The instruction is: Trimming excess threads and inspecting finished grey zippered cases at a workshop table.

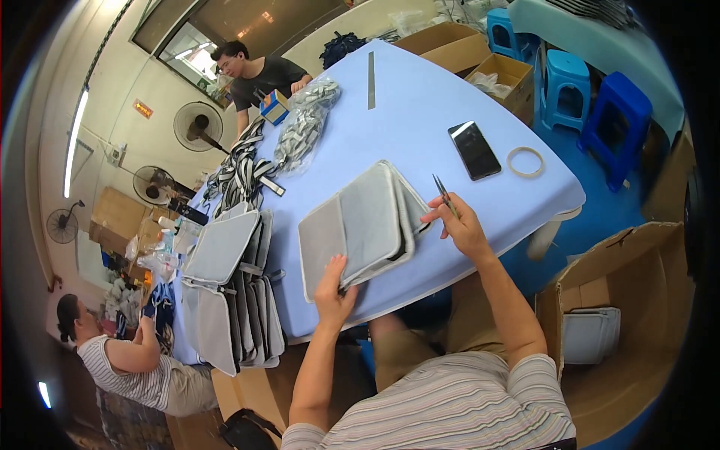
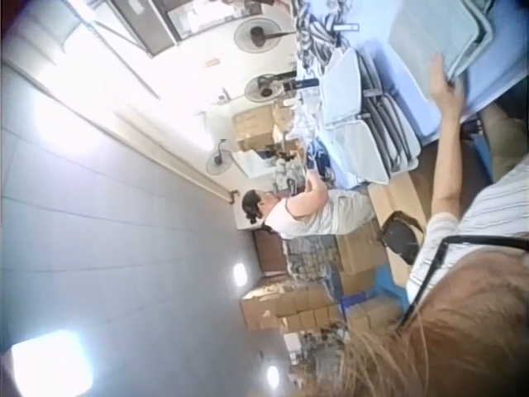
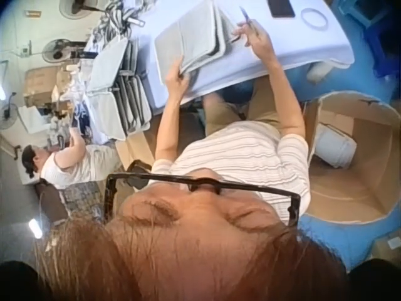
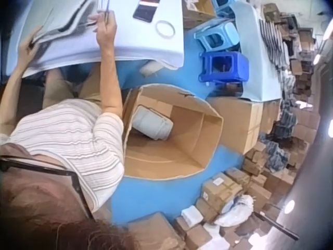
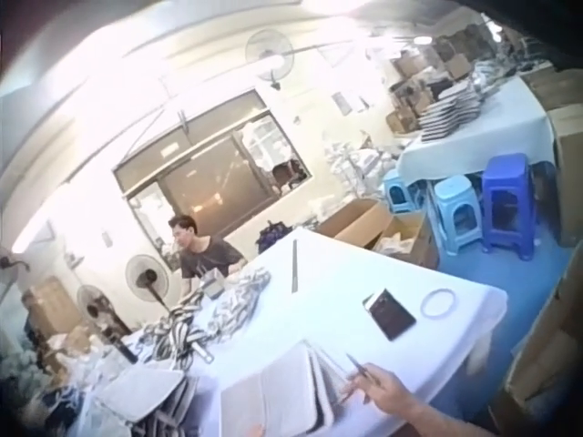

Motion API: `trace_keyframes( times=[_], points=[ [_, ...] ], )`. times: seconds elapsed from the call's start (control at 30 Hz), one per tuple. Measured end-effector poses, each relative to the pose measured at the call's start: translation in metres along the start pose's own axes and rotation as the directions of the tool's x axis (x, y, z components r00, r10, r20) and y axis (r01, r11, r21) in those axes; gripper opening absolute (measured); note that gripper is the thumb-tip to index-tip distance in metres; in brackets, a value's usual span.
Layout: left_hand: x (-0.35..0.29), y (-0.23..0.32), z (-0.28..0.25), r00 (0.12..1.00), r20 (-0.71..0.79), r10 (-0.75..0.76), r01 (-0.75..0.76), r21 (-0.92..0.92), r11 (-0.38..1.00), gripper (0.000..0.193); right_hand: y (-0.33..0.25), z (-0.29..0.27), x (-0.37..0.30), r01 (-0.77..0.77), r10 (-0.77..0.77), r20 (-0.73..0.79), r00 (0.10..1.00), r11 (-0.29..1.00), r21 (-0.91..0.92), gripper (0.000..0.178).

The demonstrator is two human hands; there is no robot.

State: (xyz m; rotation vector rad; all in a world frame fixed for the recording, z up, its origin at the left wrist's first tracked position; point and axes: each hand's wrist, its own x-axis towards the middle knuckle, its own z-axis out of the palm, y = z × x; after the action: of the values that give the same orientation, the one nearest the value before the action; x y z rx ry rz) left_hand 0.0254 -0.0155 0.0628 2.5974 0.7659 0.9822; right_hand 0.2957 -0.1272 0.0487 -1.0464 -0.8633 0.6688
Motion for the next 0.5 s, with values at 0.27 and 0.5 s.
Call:
trace_keyframes(
  times=[0.27, 0.5],
  points=[
    [-0.008, -0.017, -0.017, 0.978, -0.135, -0.159, 0.131, -0.194, 0.972, 0.049, -0.019, 0.021, 0.008, 0.026, -0.029, 0.058, 0.998, 0.999, 0.048, 0.025],
    [-0.011, -0.015, -0.016, 0.990, -0.127, -0.064, 0.051, -0.105, 0.993, 0.051, -0.050, 0.058, 0.023, 0.047, -0.050, 0.165, 0.985, 0.999, 0.022, 0.022]
  ],
)
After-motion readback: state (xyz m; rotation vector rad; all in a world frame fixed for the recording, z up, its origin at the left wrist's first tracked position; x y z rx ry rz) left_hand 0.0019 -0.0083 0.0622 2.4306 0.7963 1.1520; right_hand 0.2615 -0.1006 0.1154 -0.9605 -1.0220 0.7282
